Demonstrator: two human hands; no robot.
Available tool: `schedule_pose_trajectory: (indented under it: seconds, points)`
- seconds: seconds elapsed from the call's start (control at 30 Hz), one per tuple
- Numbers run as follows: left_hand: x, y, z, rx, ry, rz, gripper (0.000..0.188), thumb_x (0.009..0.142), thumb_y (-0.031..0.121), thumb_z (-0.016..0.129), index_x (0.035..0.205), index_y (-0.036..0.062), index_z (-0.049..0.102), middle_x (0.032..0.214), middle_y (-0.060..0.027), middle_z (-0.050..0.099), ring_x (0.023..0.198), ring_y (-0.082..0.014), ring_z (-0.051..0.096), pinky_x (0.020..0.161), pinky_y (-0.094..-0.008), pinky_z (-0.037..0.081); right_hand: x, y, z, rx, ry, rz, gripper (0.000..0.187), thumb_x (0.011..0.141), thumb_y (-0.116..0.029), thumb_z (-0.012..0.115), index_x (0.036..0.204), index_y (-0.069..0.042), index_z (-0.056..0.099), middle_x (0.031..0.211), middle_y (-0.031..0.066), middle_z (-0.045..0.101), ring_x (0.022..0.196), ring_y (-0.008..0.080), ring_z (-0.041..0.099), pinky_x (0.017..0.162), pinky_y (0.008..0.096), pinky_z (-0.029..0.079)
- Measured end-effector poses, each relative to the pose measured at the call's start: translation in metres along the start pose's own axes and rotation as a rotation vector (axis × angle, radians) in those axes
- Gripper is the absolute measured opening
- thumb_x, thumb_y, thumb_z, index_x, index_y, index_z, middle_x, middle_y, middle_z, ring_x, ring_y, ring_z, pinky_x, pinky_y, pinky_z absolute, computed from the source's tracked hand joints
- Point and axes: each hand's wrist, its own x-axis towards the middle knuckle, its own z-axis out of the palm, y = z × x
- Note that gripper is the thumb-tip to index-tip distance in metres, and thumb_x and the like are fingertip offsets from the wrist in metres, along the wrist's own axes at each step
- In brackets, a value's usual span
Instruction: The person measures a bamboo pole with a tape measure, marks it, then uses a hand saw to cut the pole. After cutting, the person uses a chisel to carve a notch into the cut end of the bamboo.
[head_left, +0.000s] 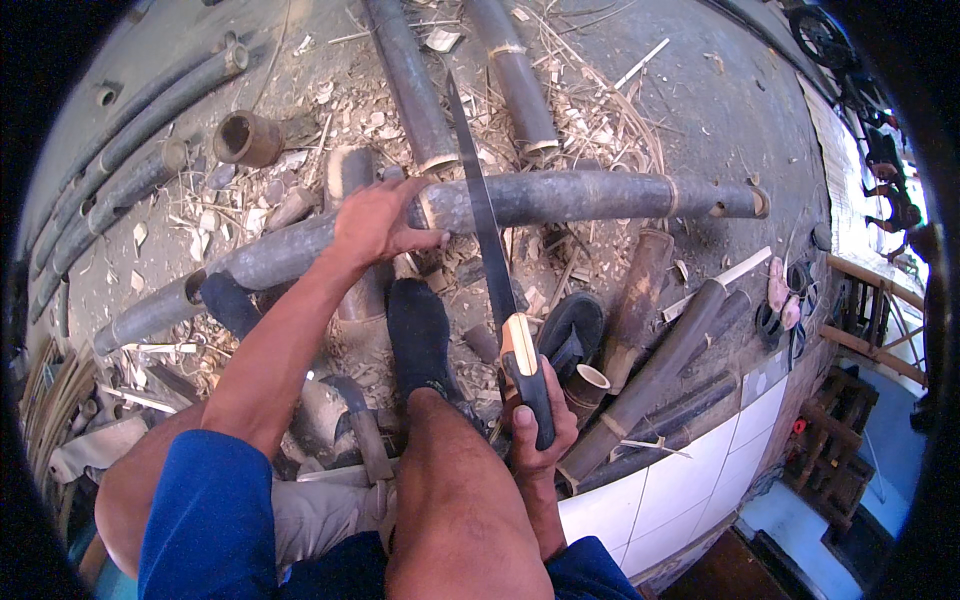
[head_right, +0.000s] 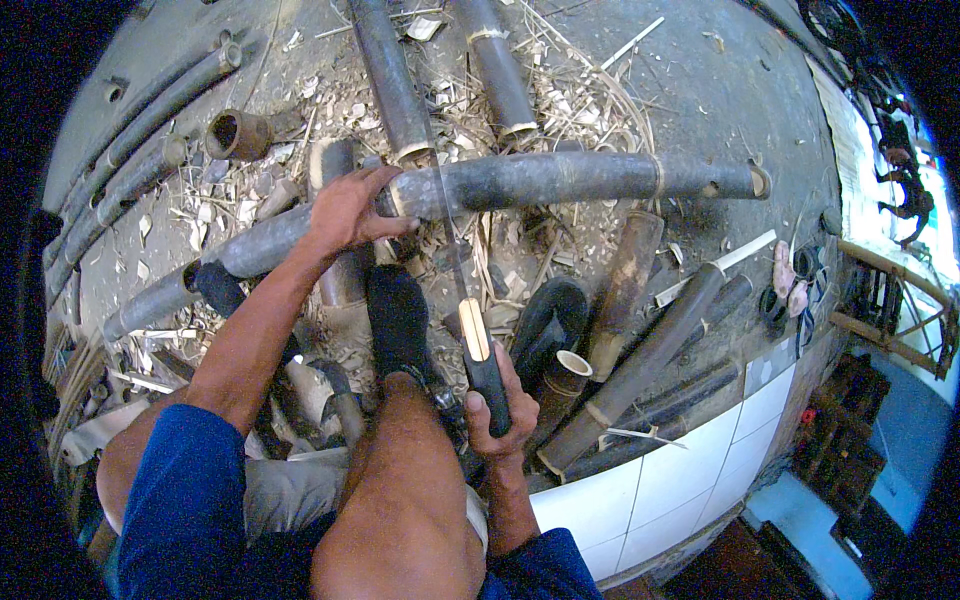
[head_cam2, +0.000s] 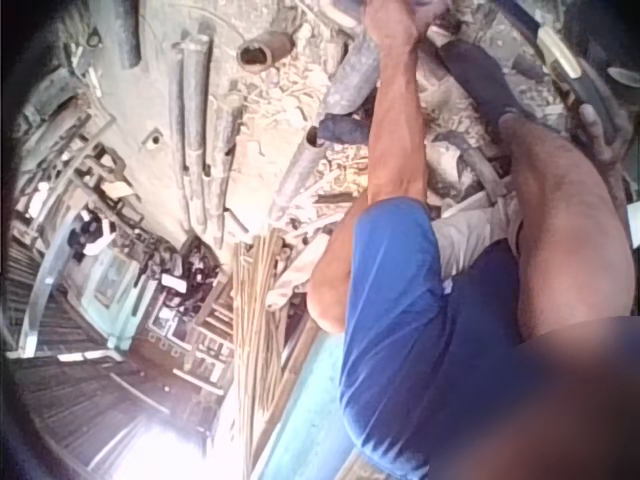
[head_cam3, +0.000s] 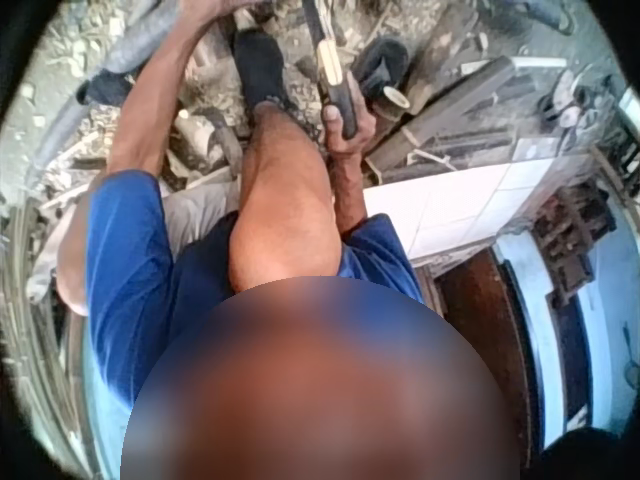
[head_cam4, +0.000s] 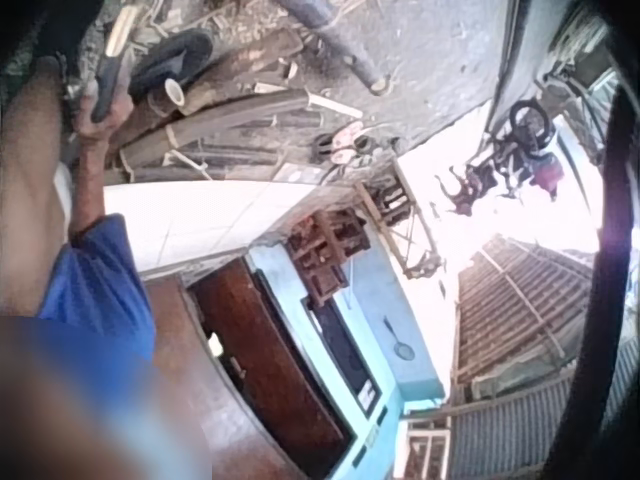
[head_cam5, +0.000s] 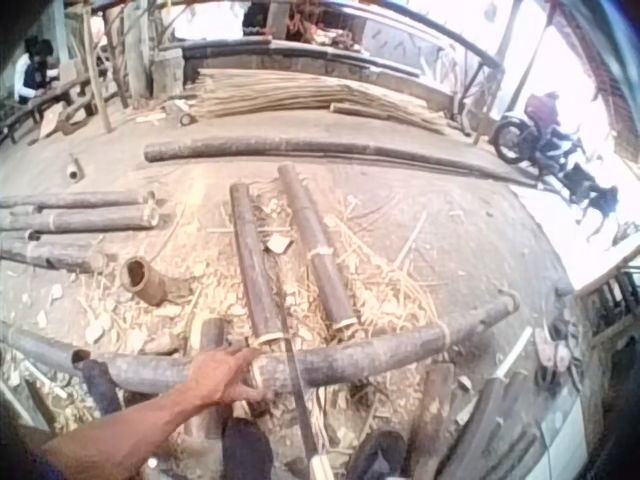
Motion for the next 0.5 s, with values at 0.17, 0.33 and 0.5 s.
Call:
schedule_pose_trajectory:
  seconds: [0.17,0.33,0.5]
  points:
    - [0.004,-0.005,-0.001,-0.071,-0.106,-0.072,0.06,0.094,0.062,0.055,0.137,0.02,0.062,0.11,-0.024,0.072,0.102,-0.0444,0.069,0.089,-0.0537,0.054,-0.009,0.003,0.001,-0.006,-0.042,-0.003,0.063,0.094,-0.033,0.068,0.139,0.01,0.057,0.106,0.0252,0.075,0.076,0.0227,0.075,0.069,0.034,0.057]
    - [0.006,-0.005,-0.003,-0.023,-0.113,-0.097,0.066,0.093,0.064,0.056,0.136,0.0141,0.064,0.109,-0.0226,0.073,0.104,-0.0423,0.069,0.089,-0.0523,0.054,-0.014,0.004,0.006,-0.045,-0.044,-0.075,0.062,0.093,-0.03,0.069,0.14,0.01,0.057,0.106,0.026,0.075,0.074,0.025,0.075,0.067,0.0341,0.057]
    - [0.005,-0.003,-0.004,0.01,-0.137,-0.13,0.068,0.091,0.066,0.058,0.135,0.0145,0.064,0.109,-0.0235,0.073,0.104,-0.0425,0.069,0.089,-0.053,0.054,-0.026,0.002,0.006,-0.131,-0.083,-0.124,0.06,0.091,-0.025,0.07,0.139,0.009,0.057,0.102,0.0246,0.075,0.074,0.0285,0.076,0.067,0.035,0.058]
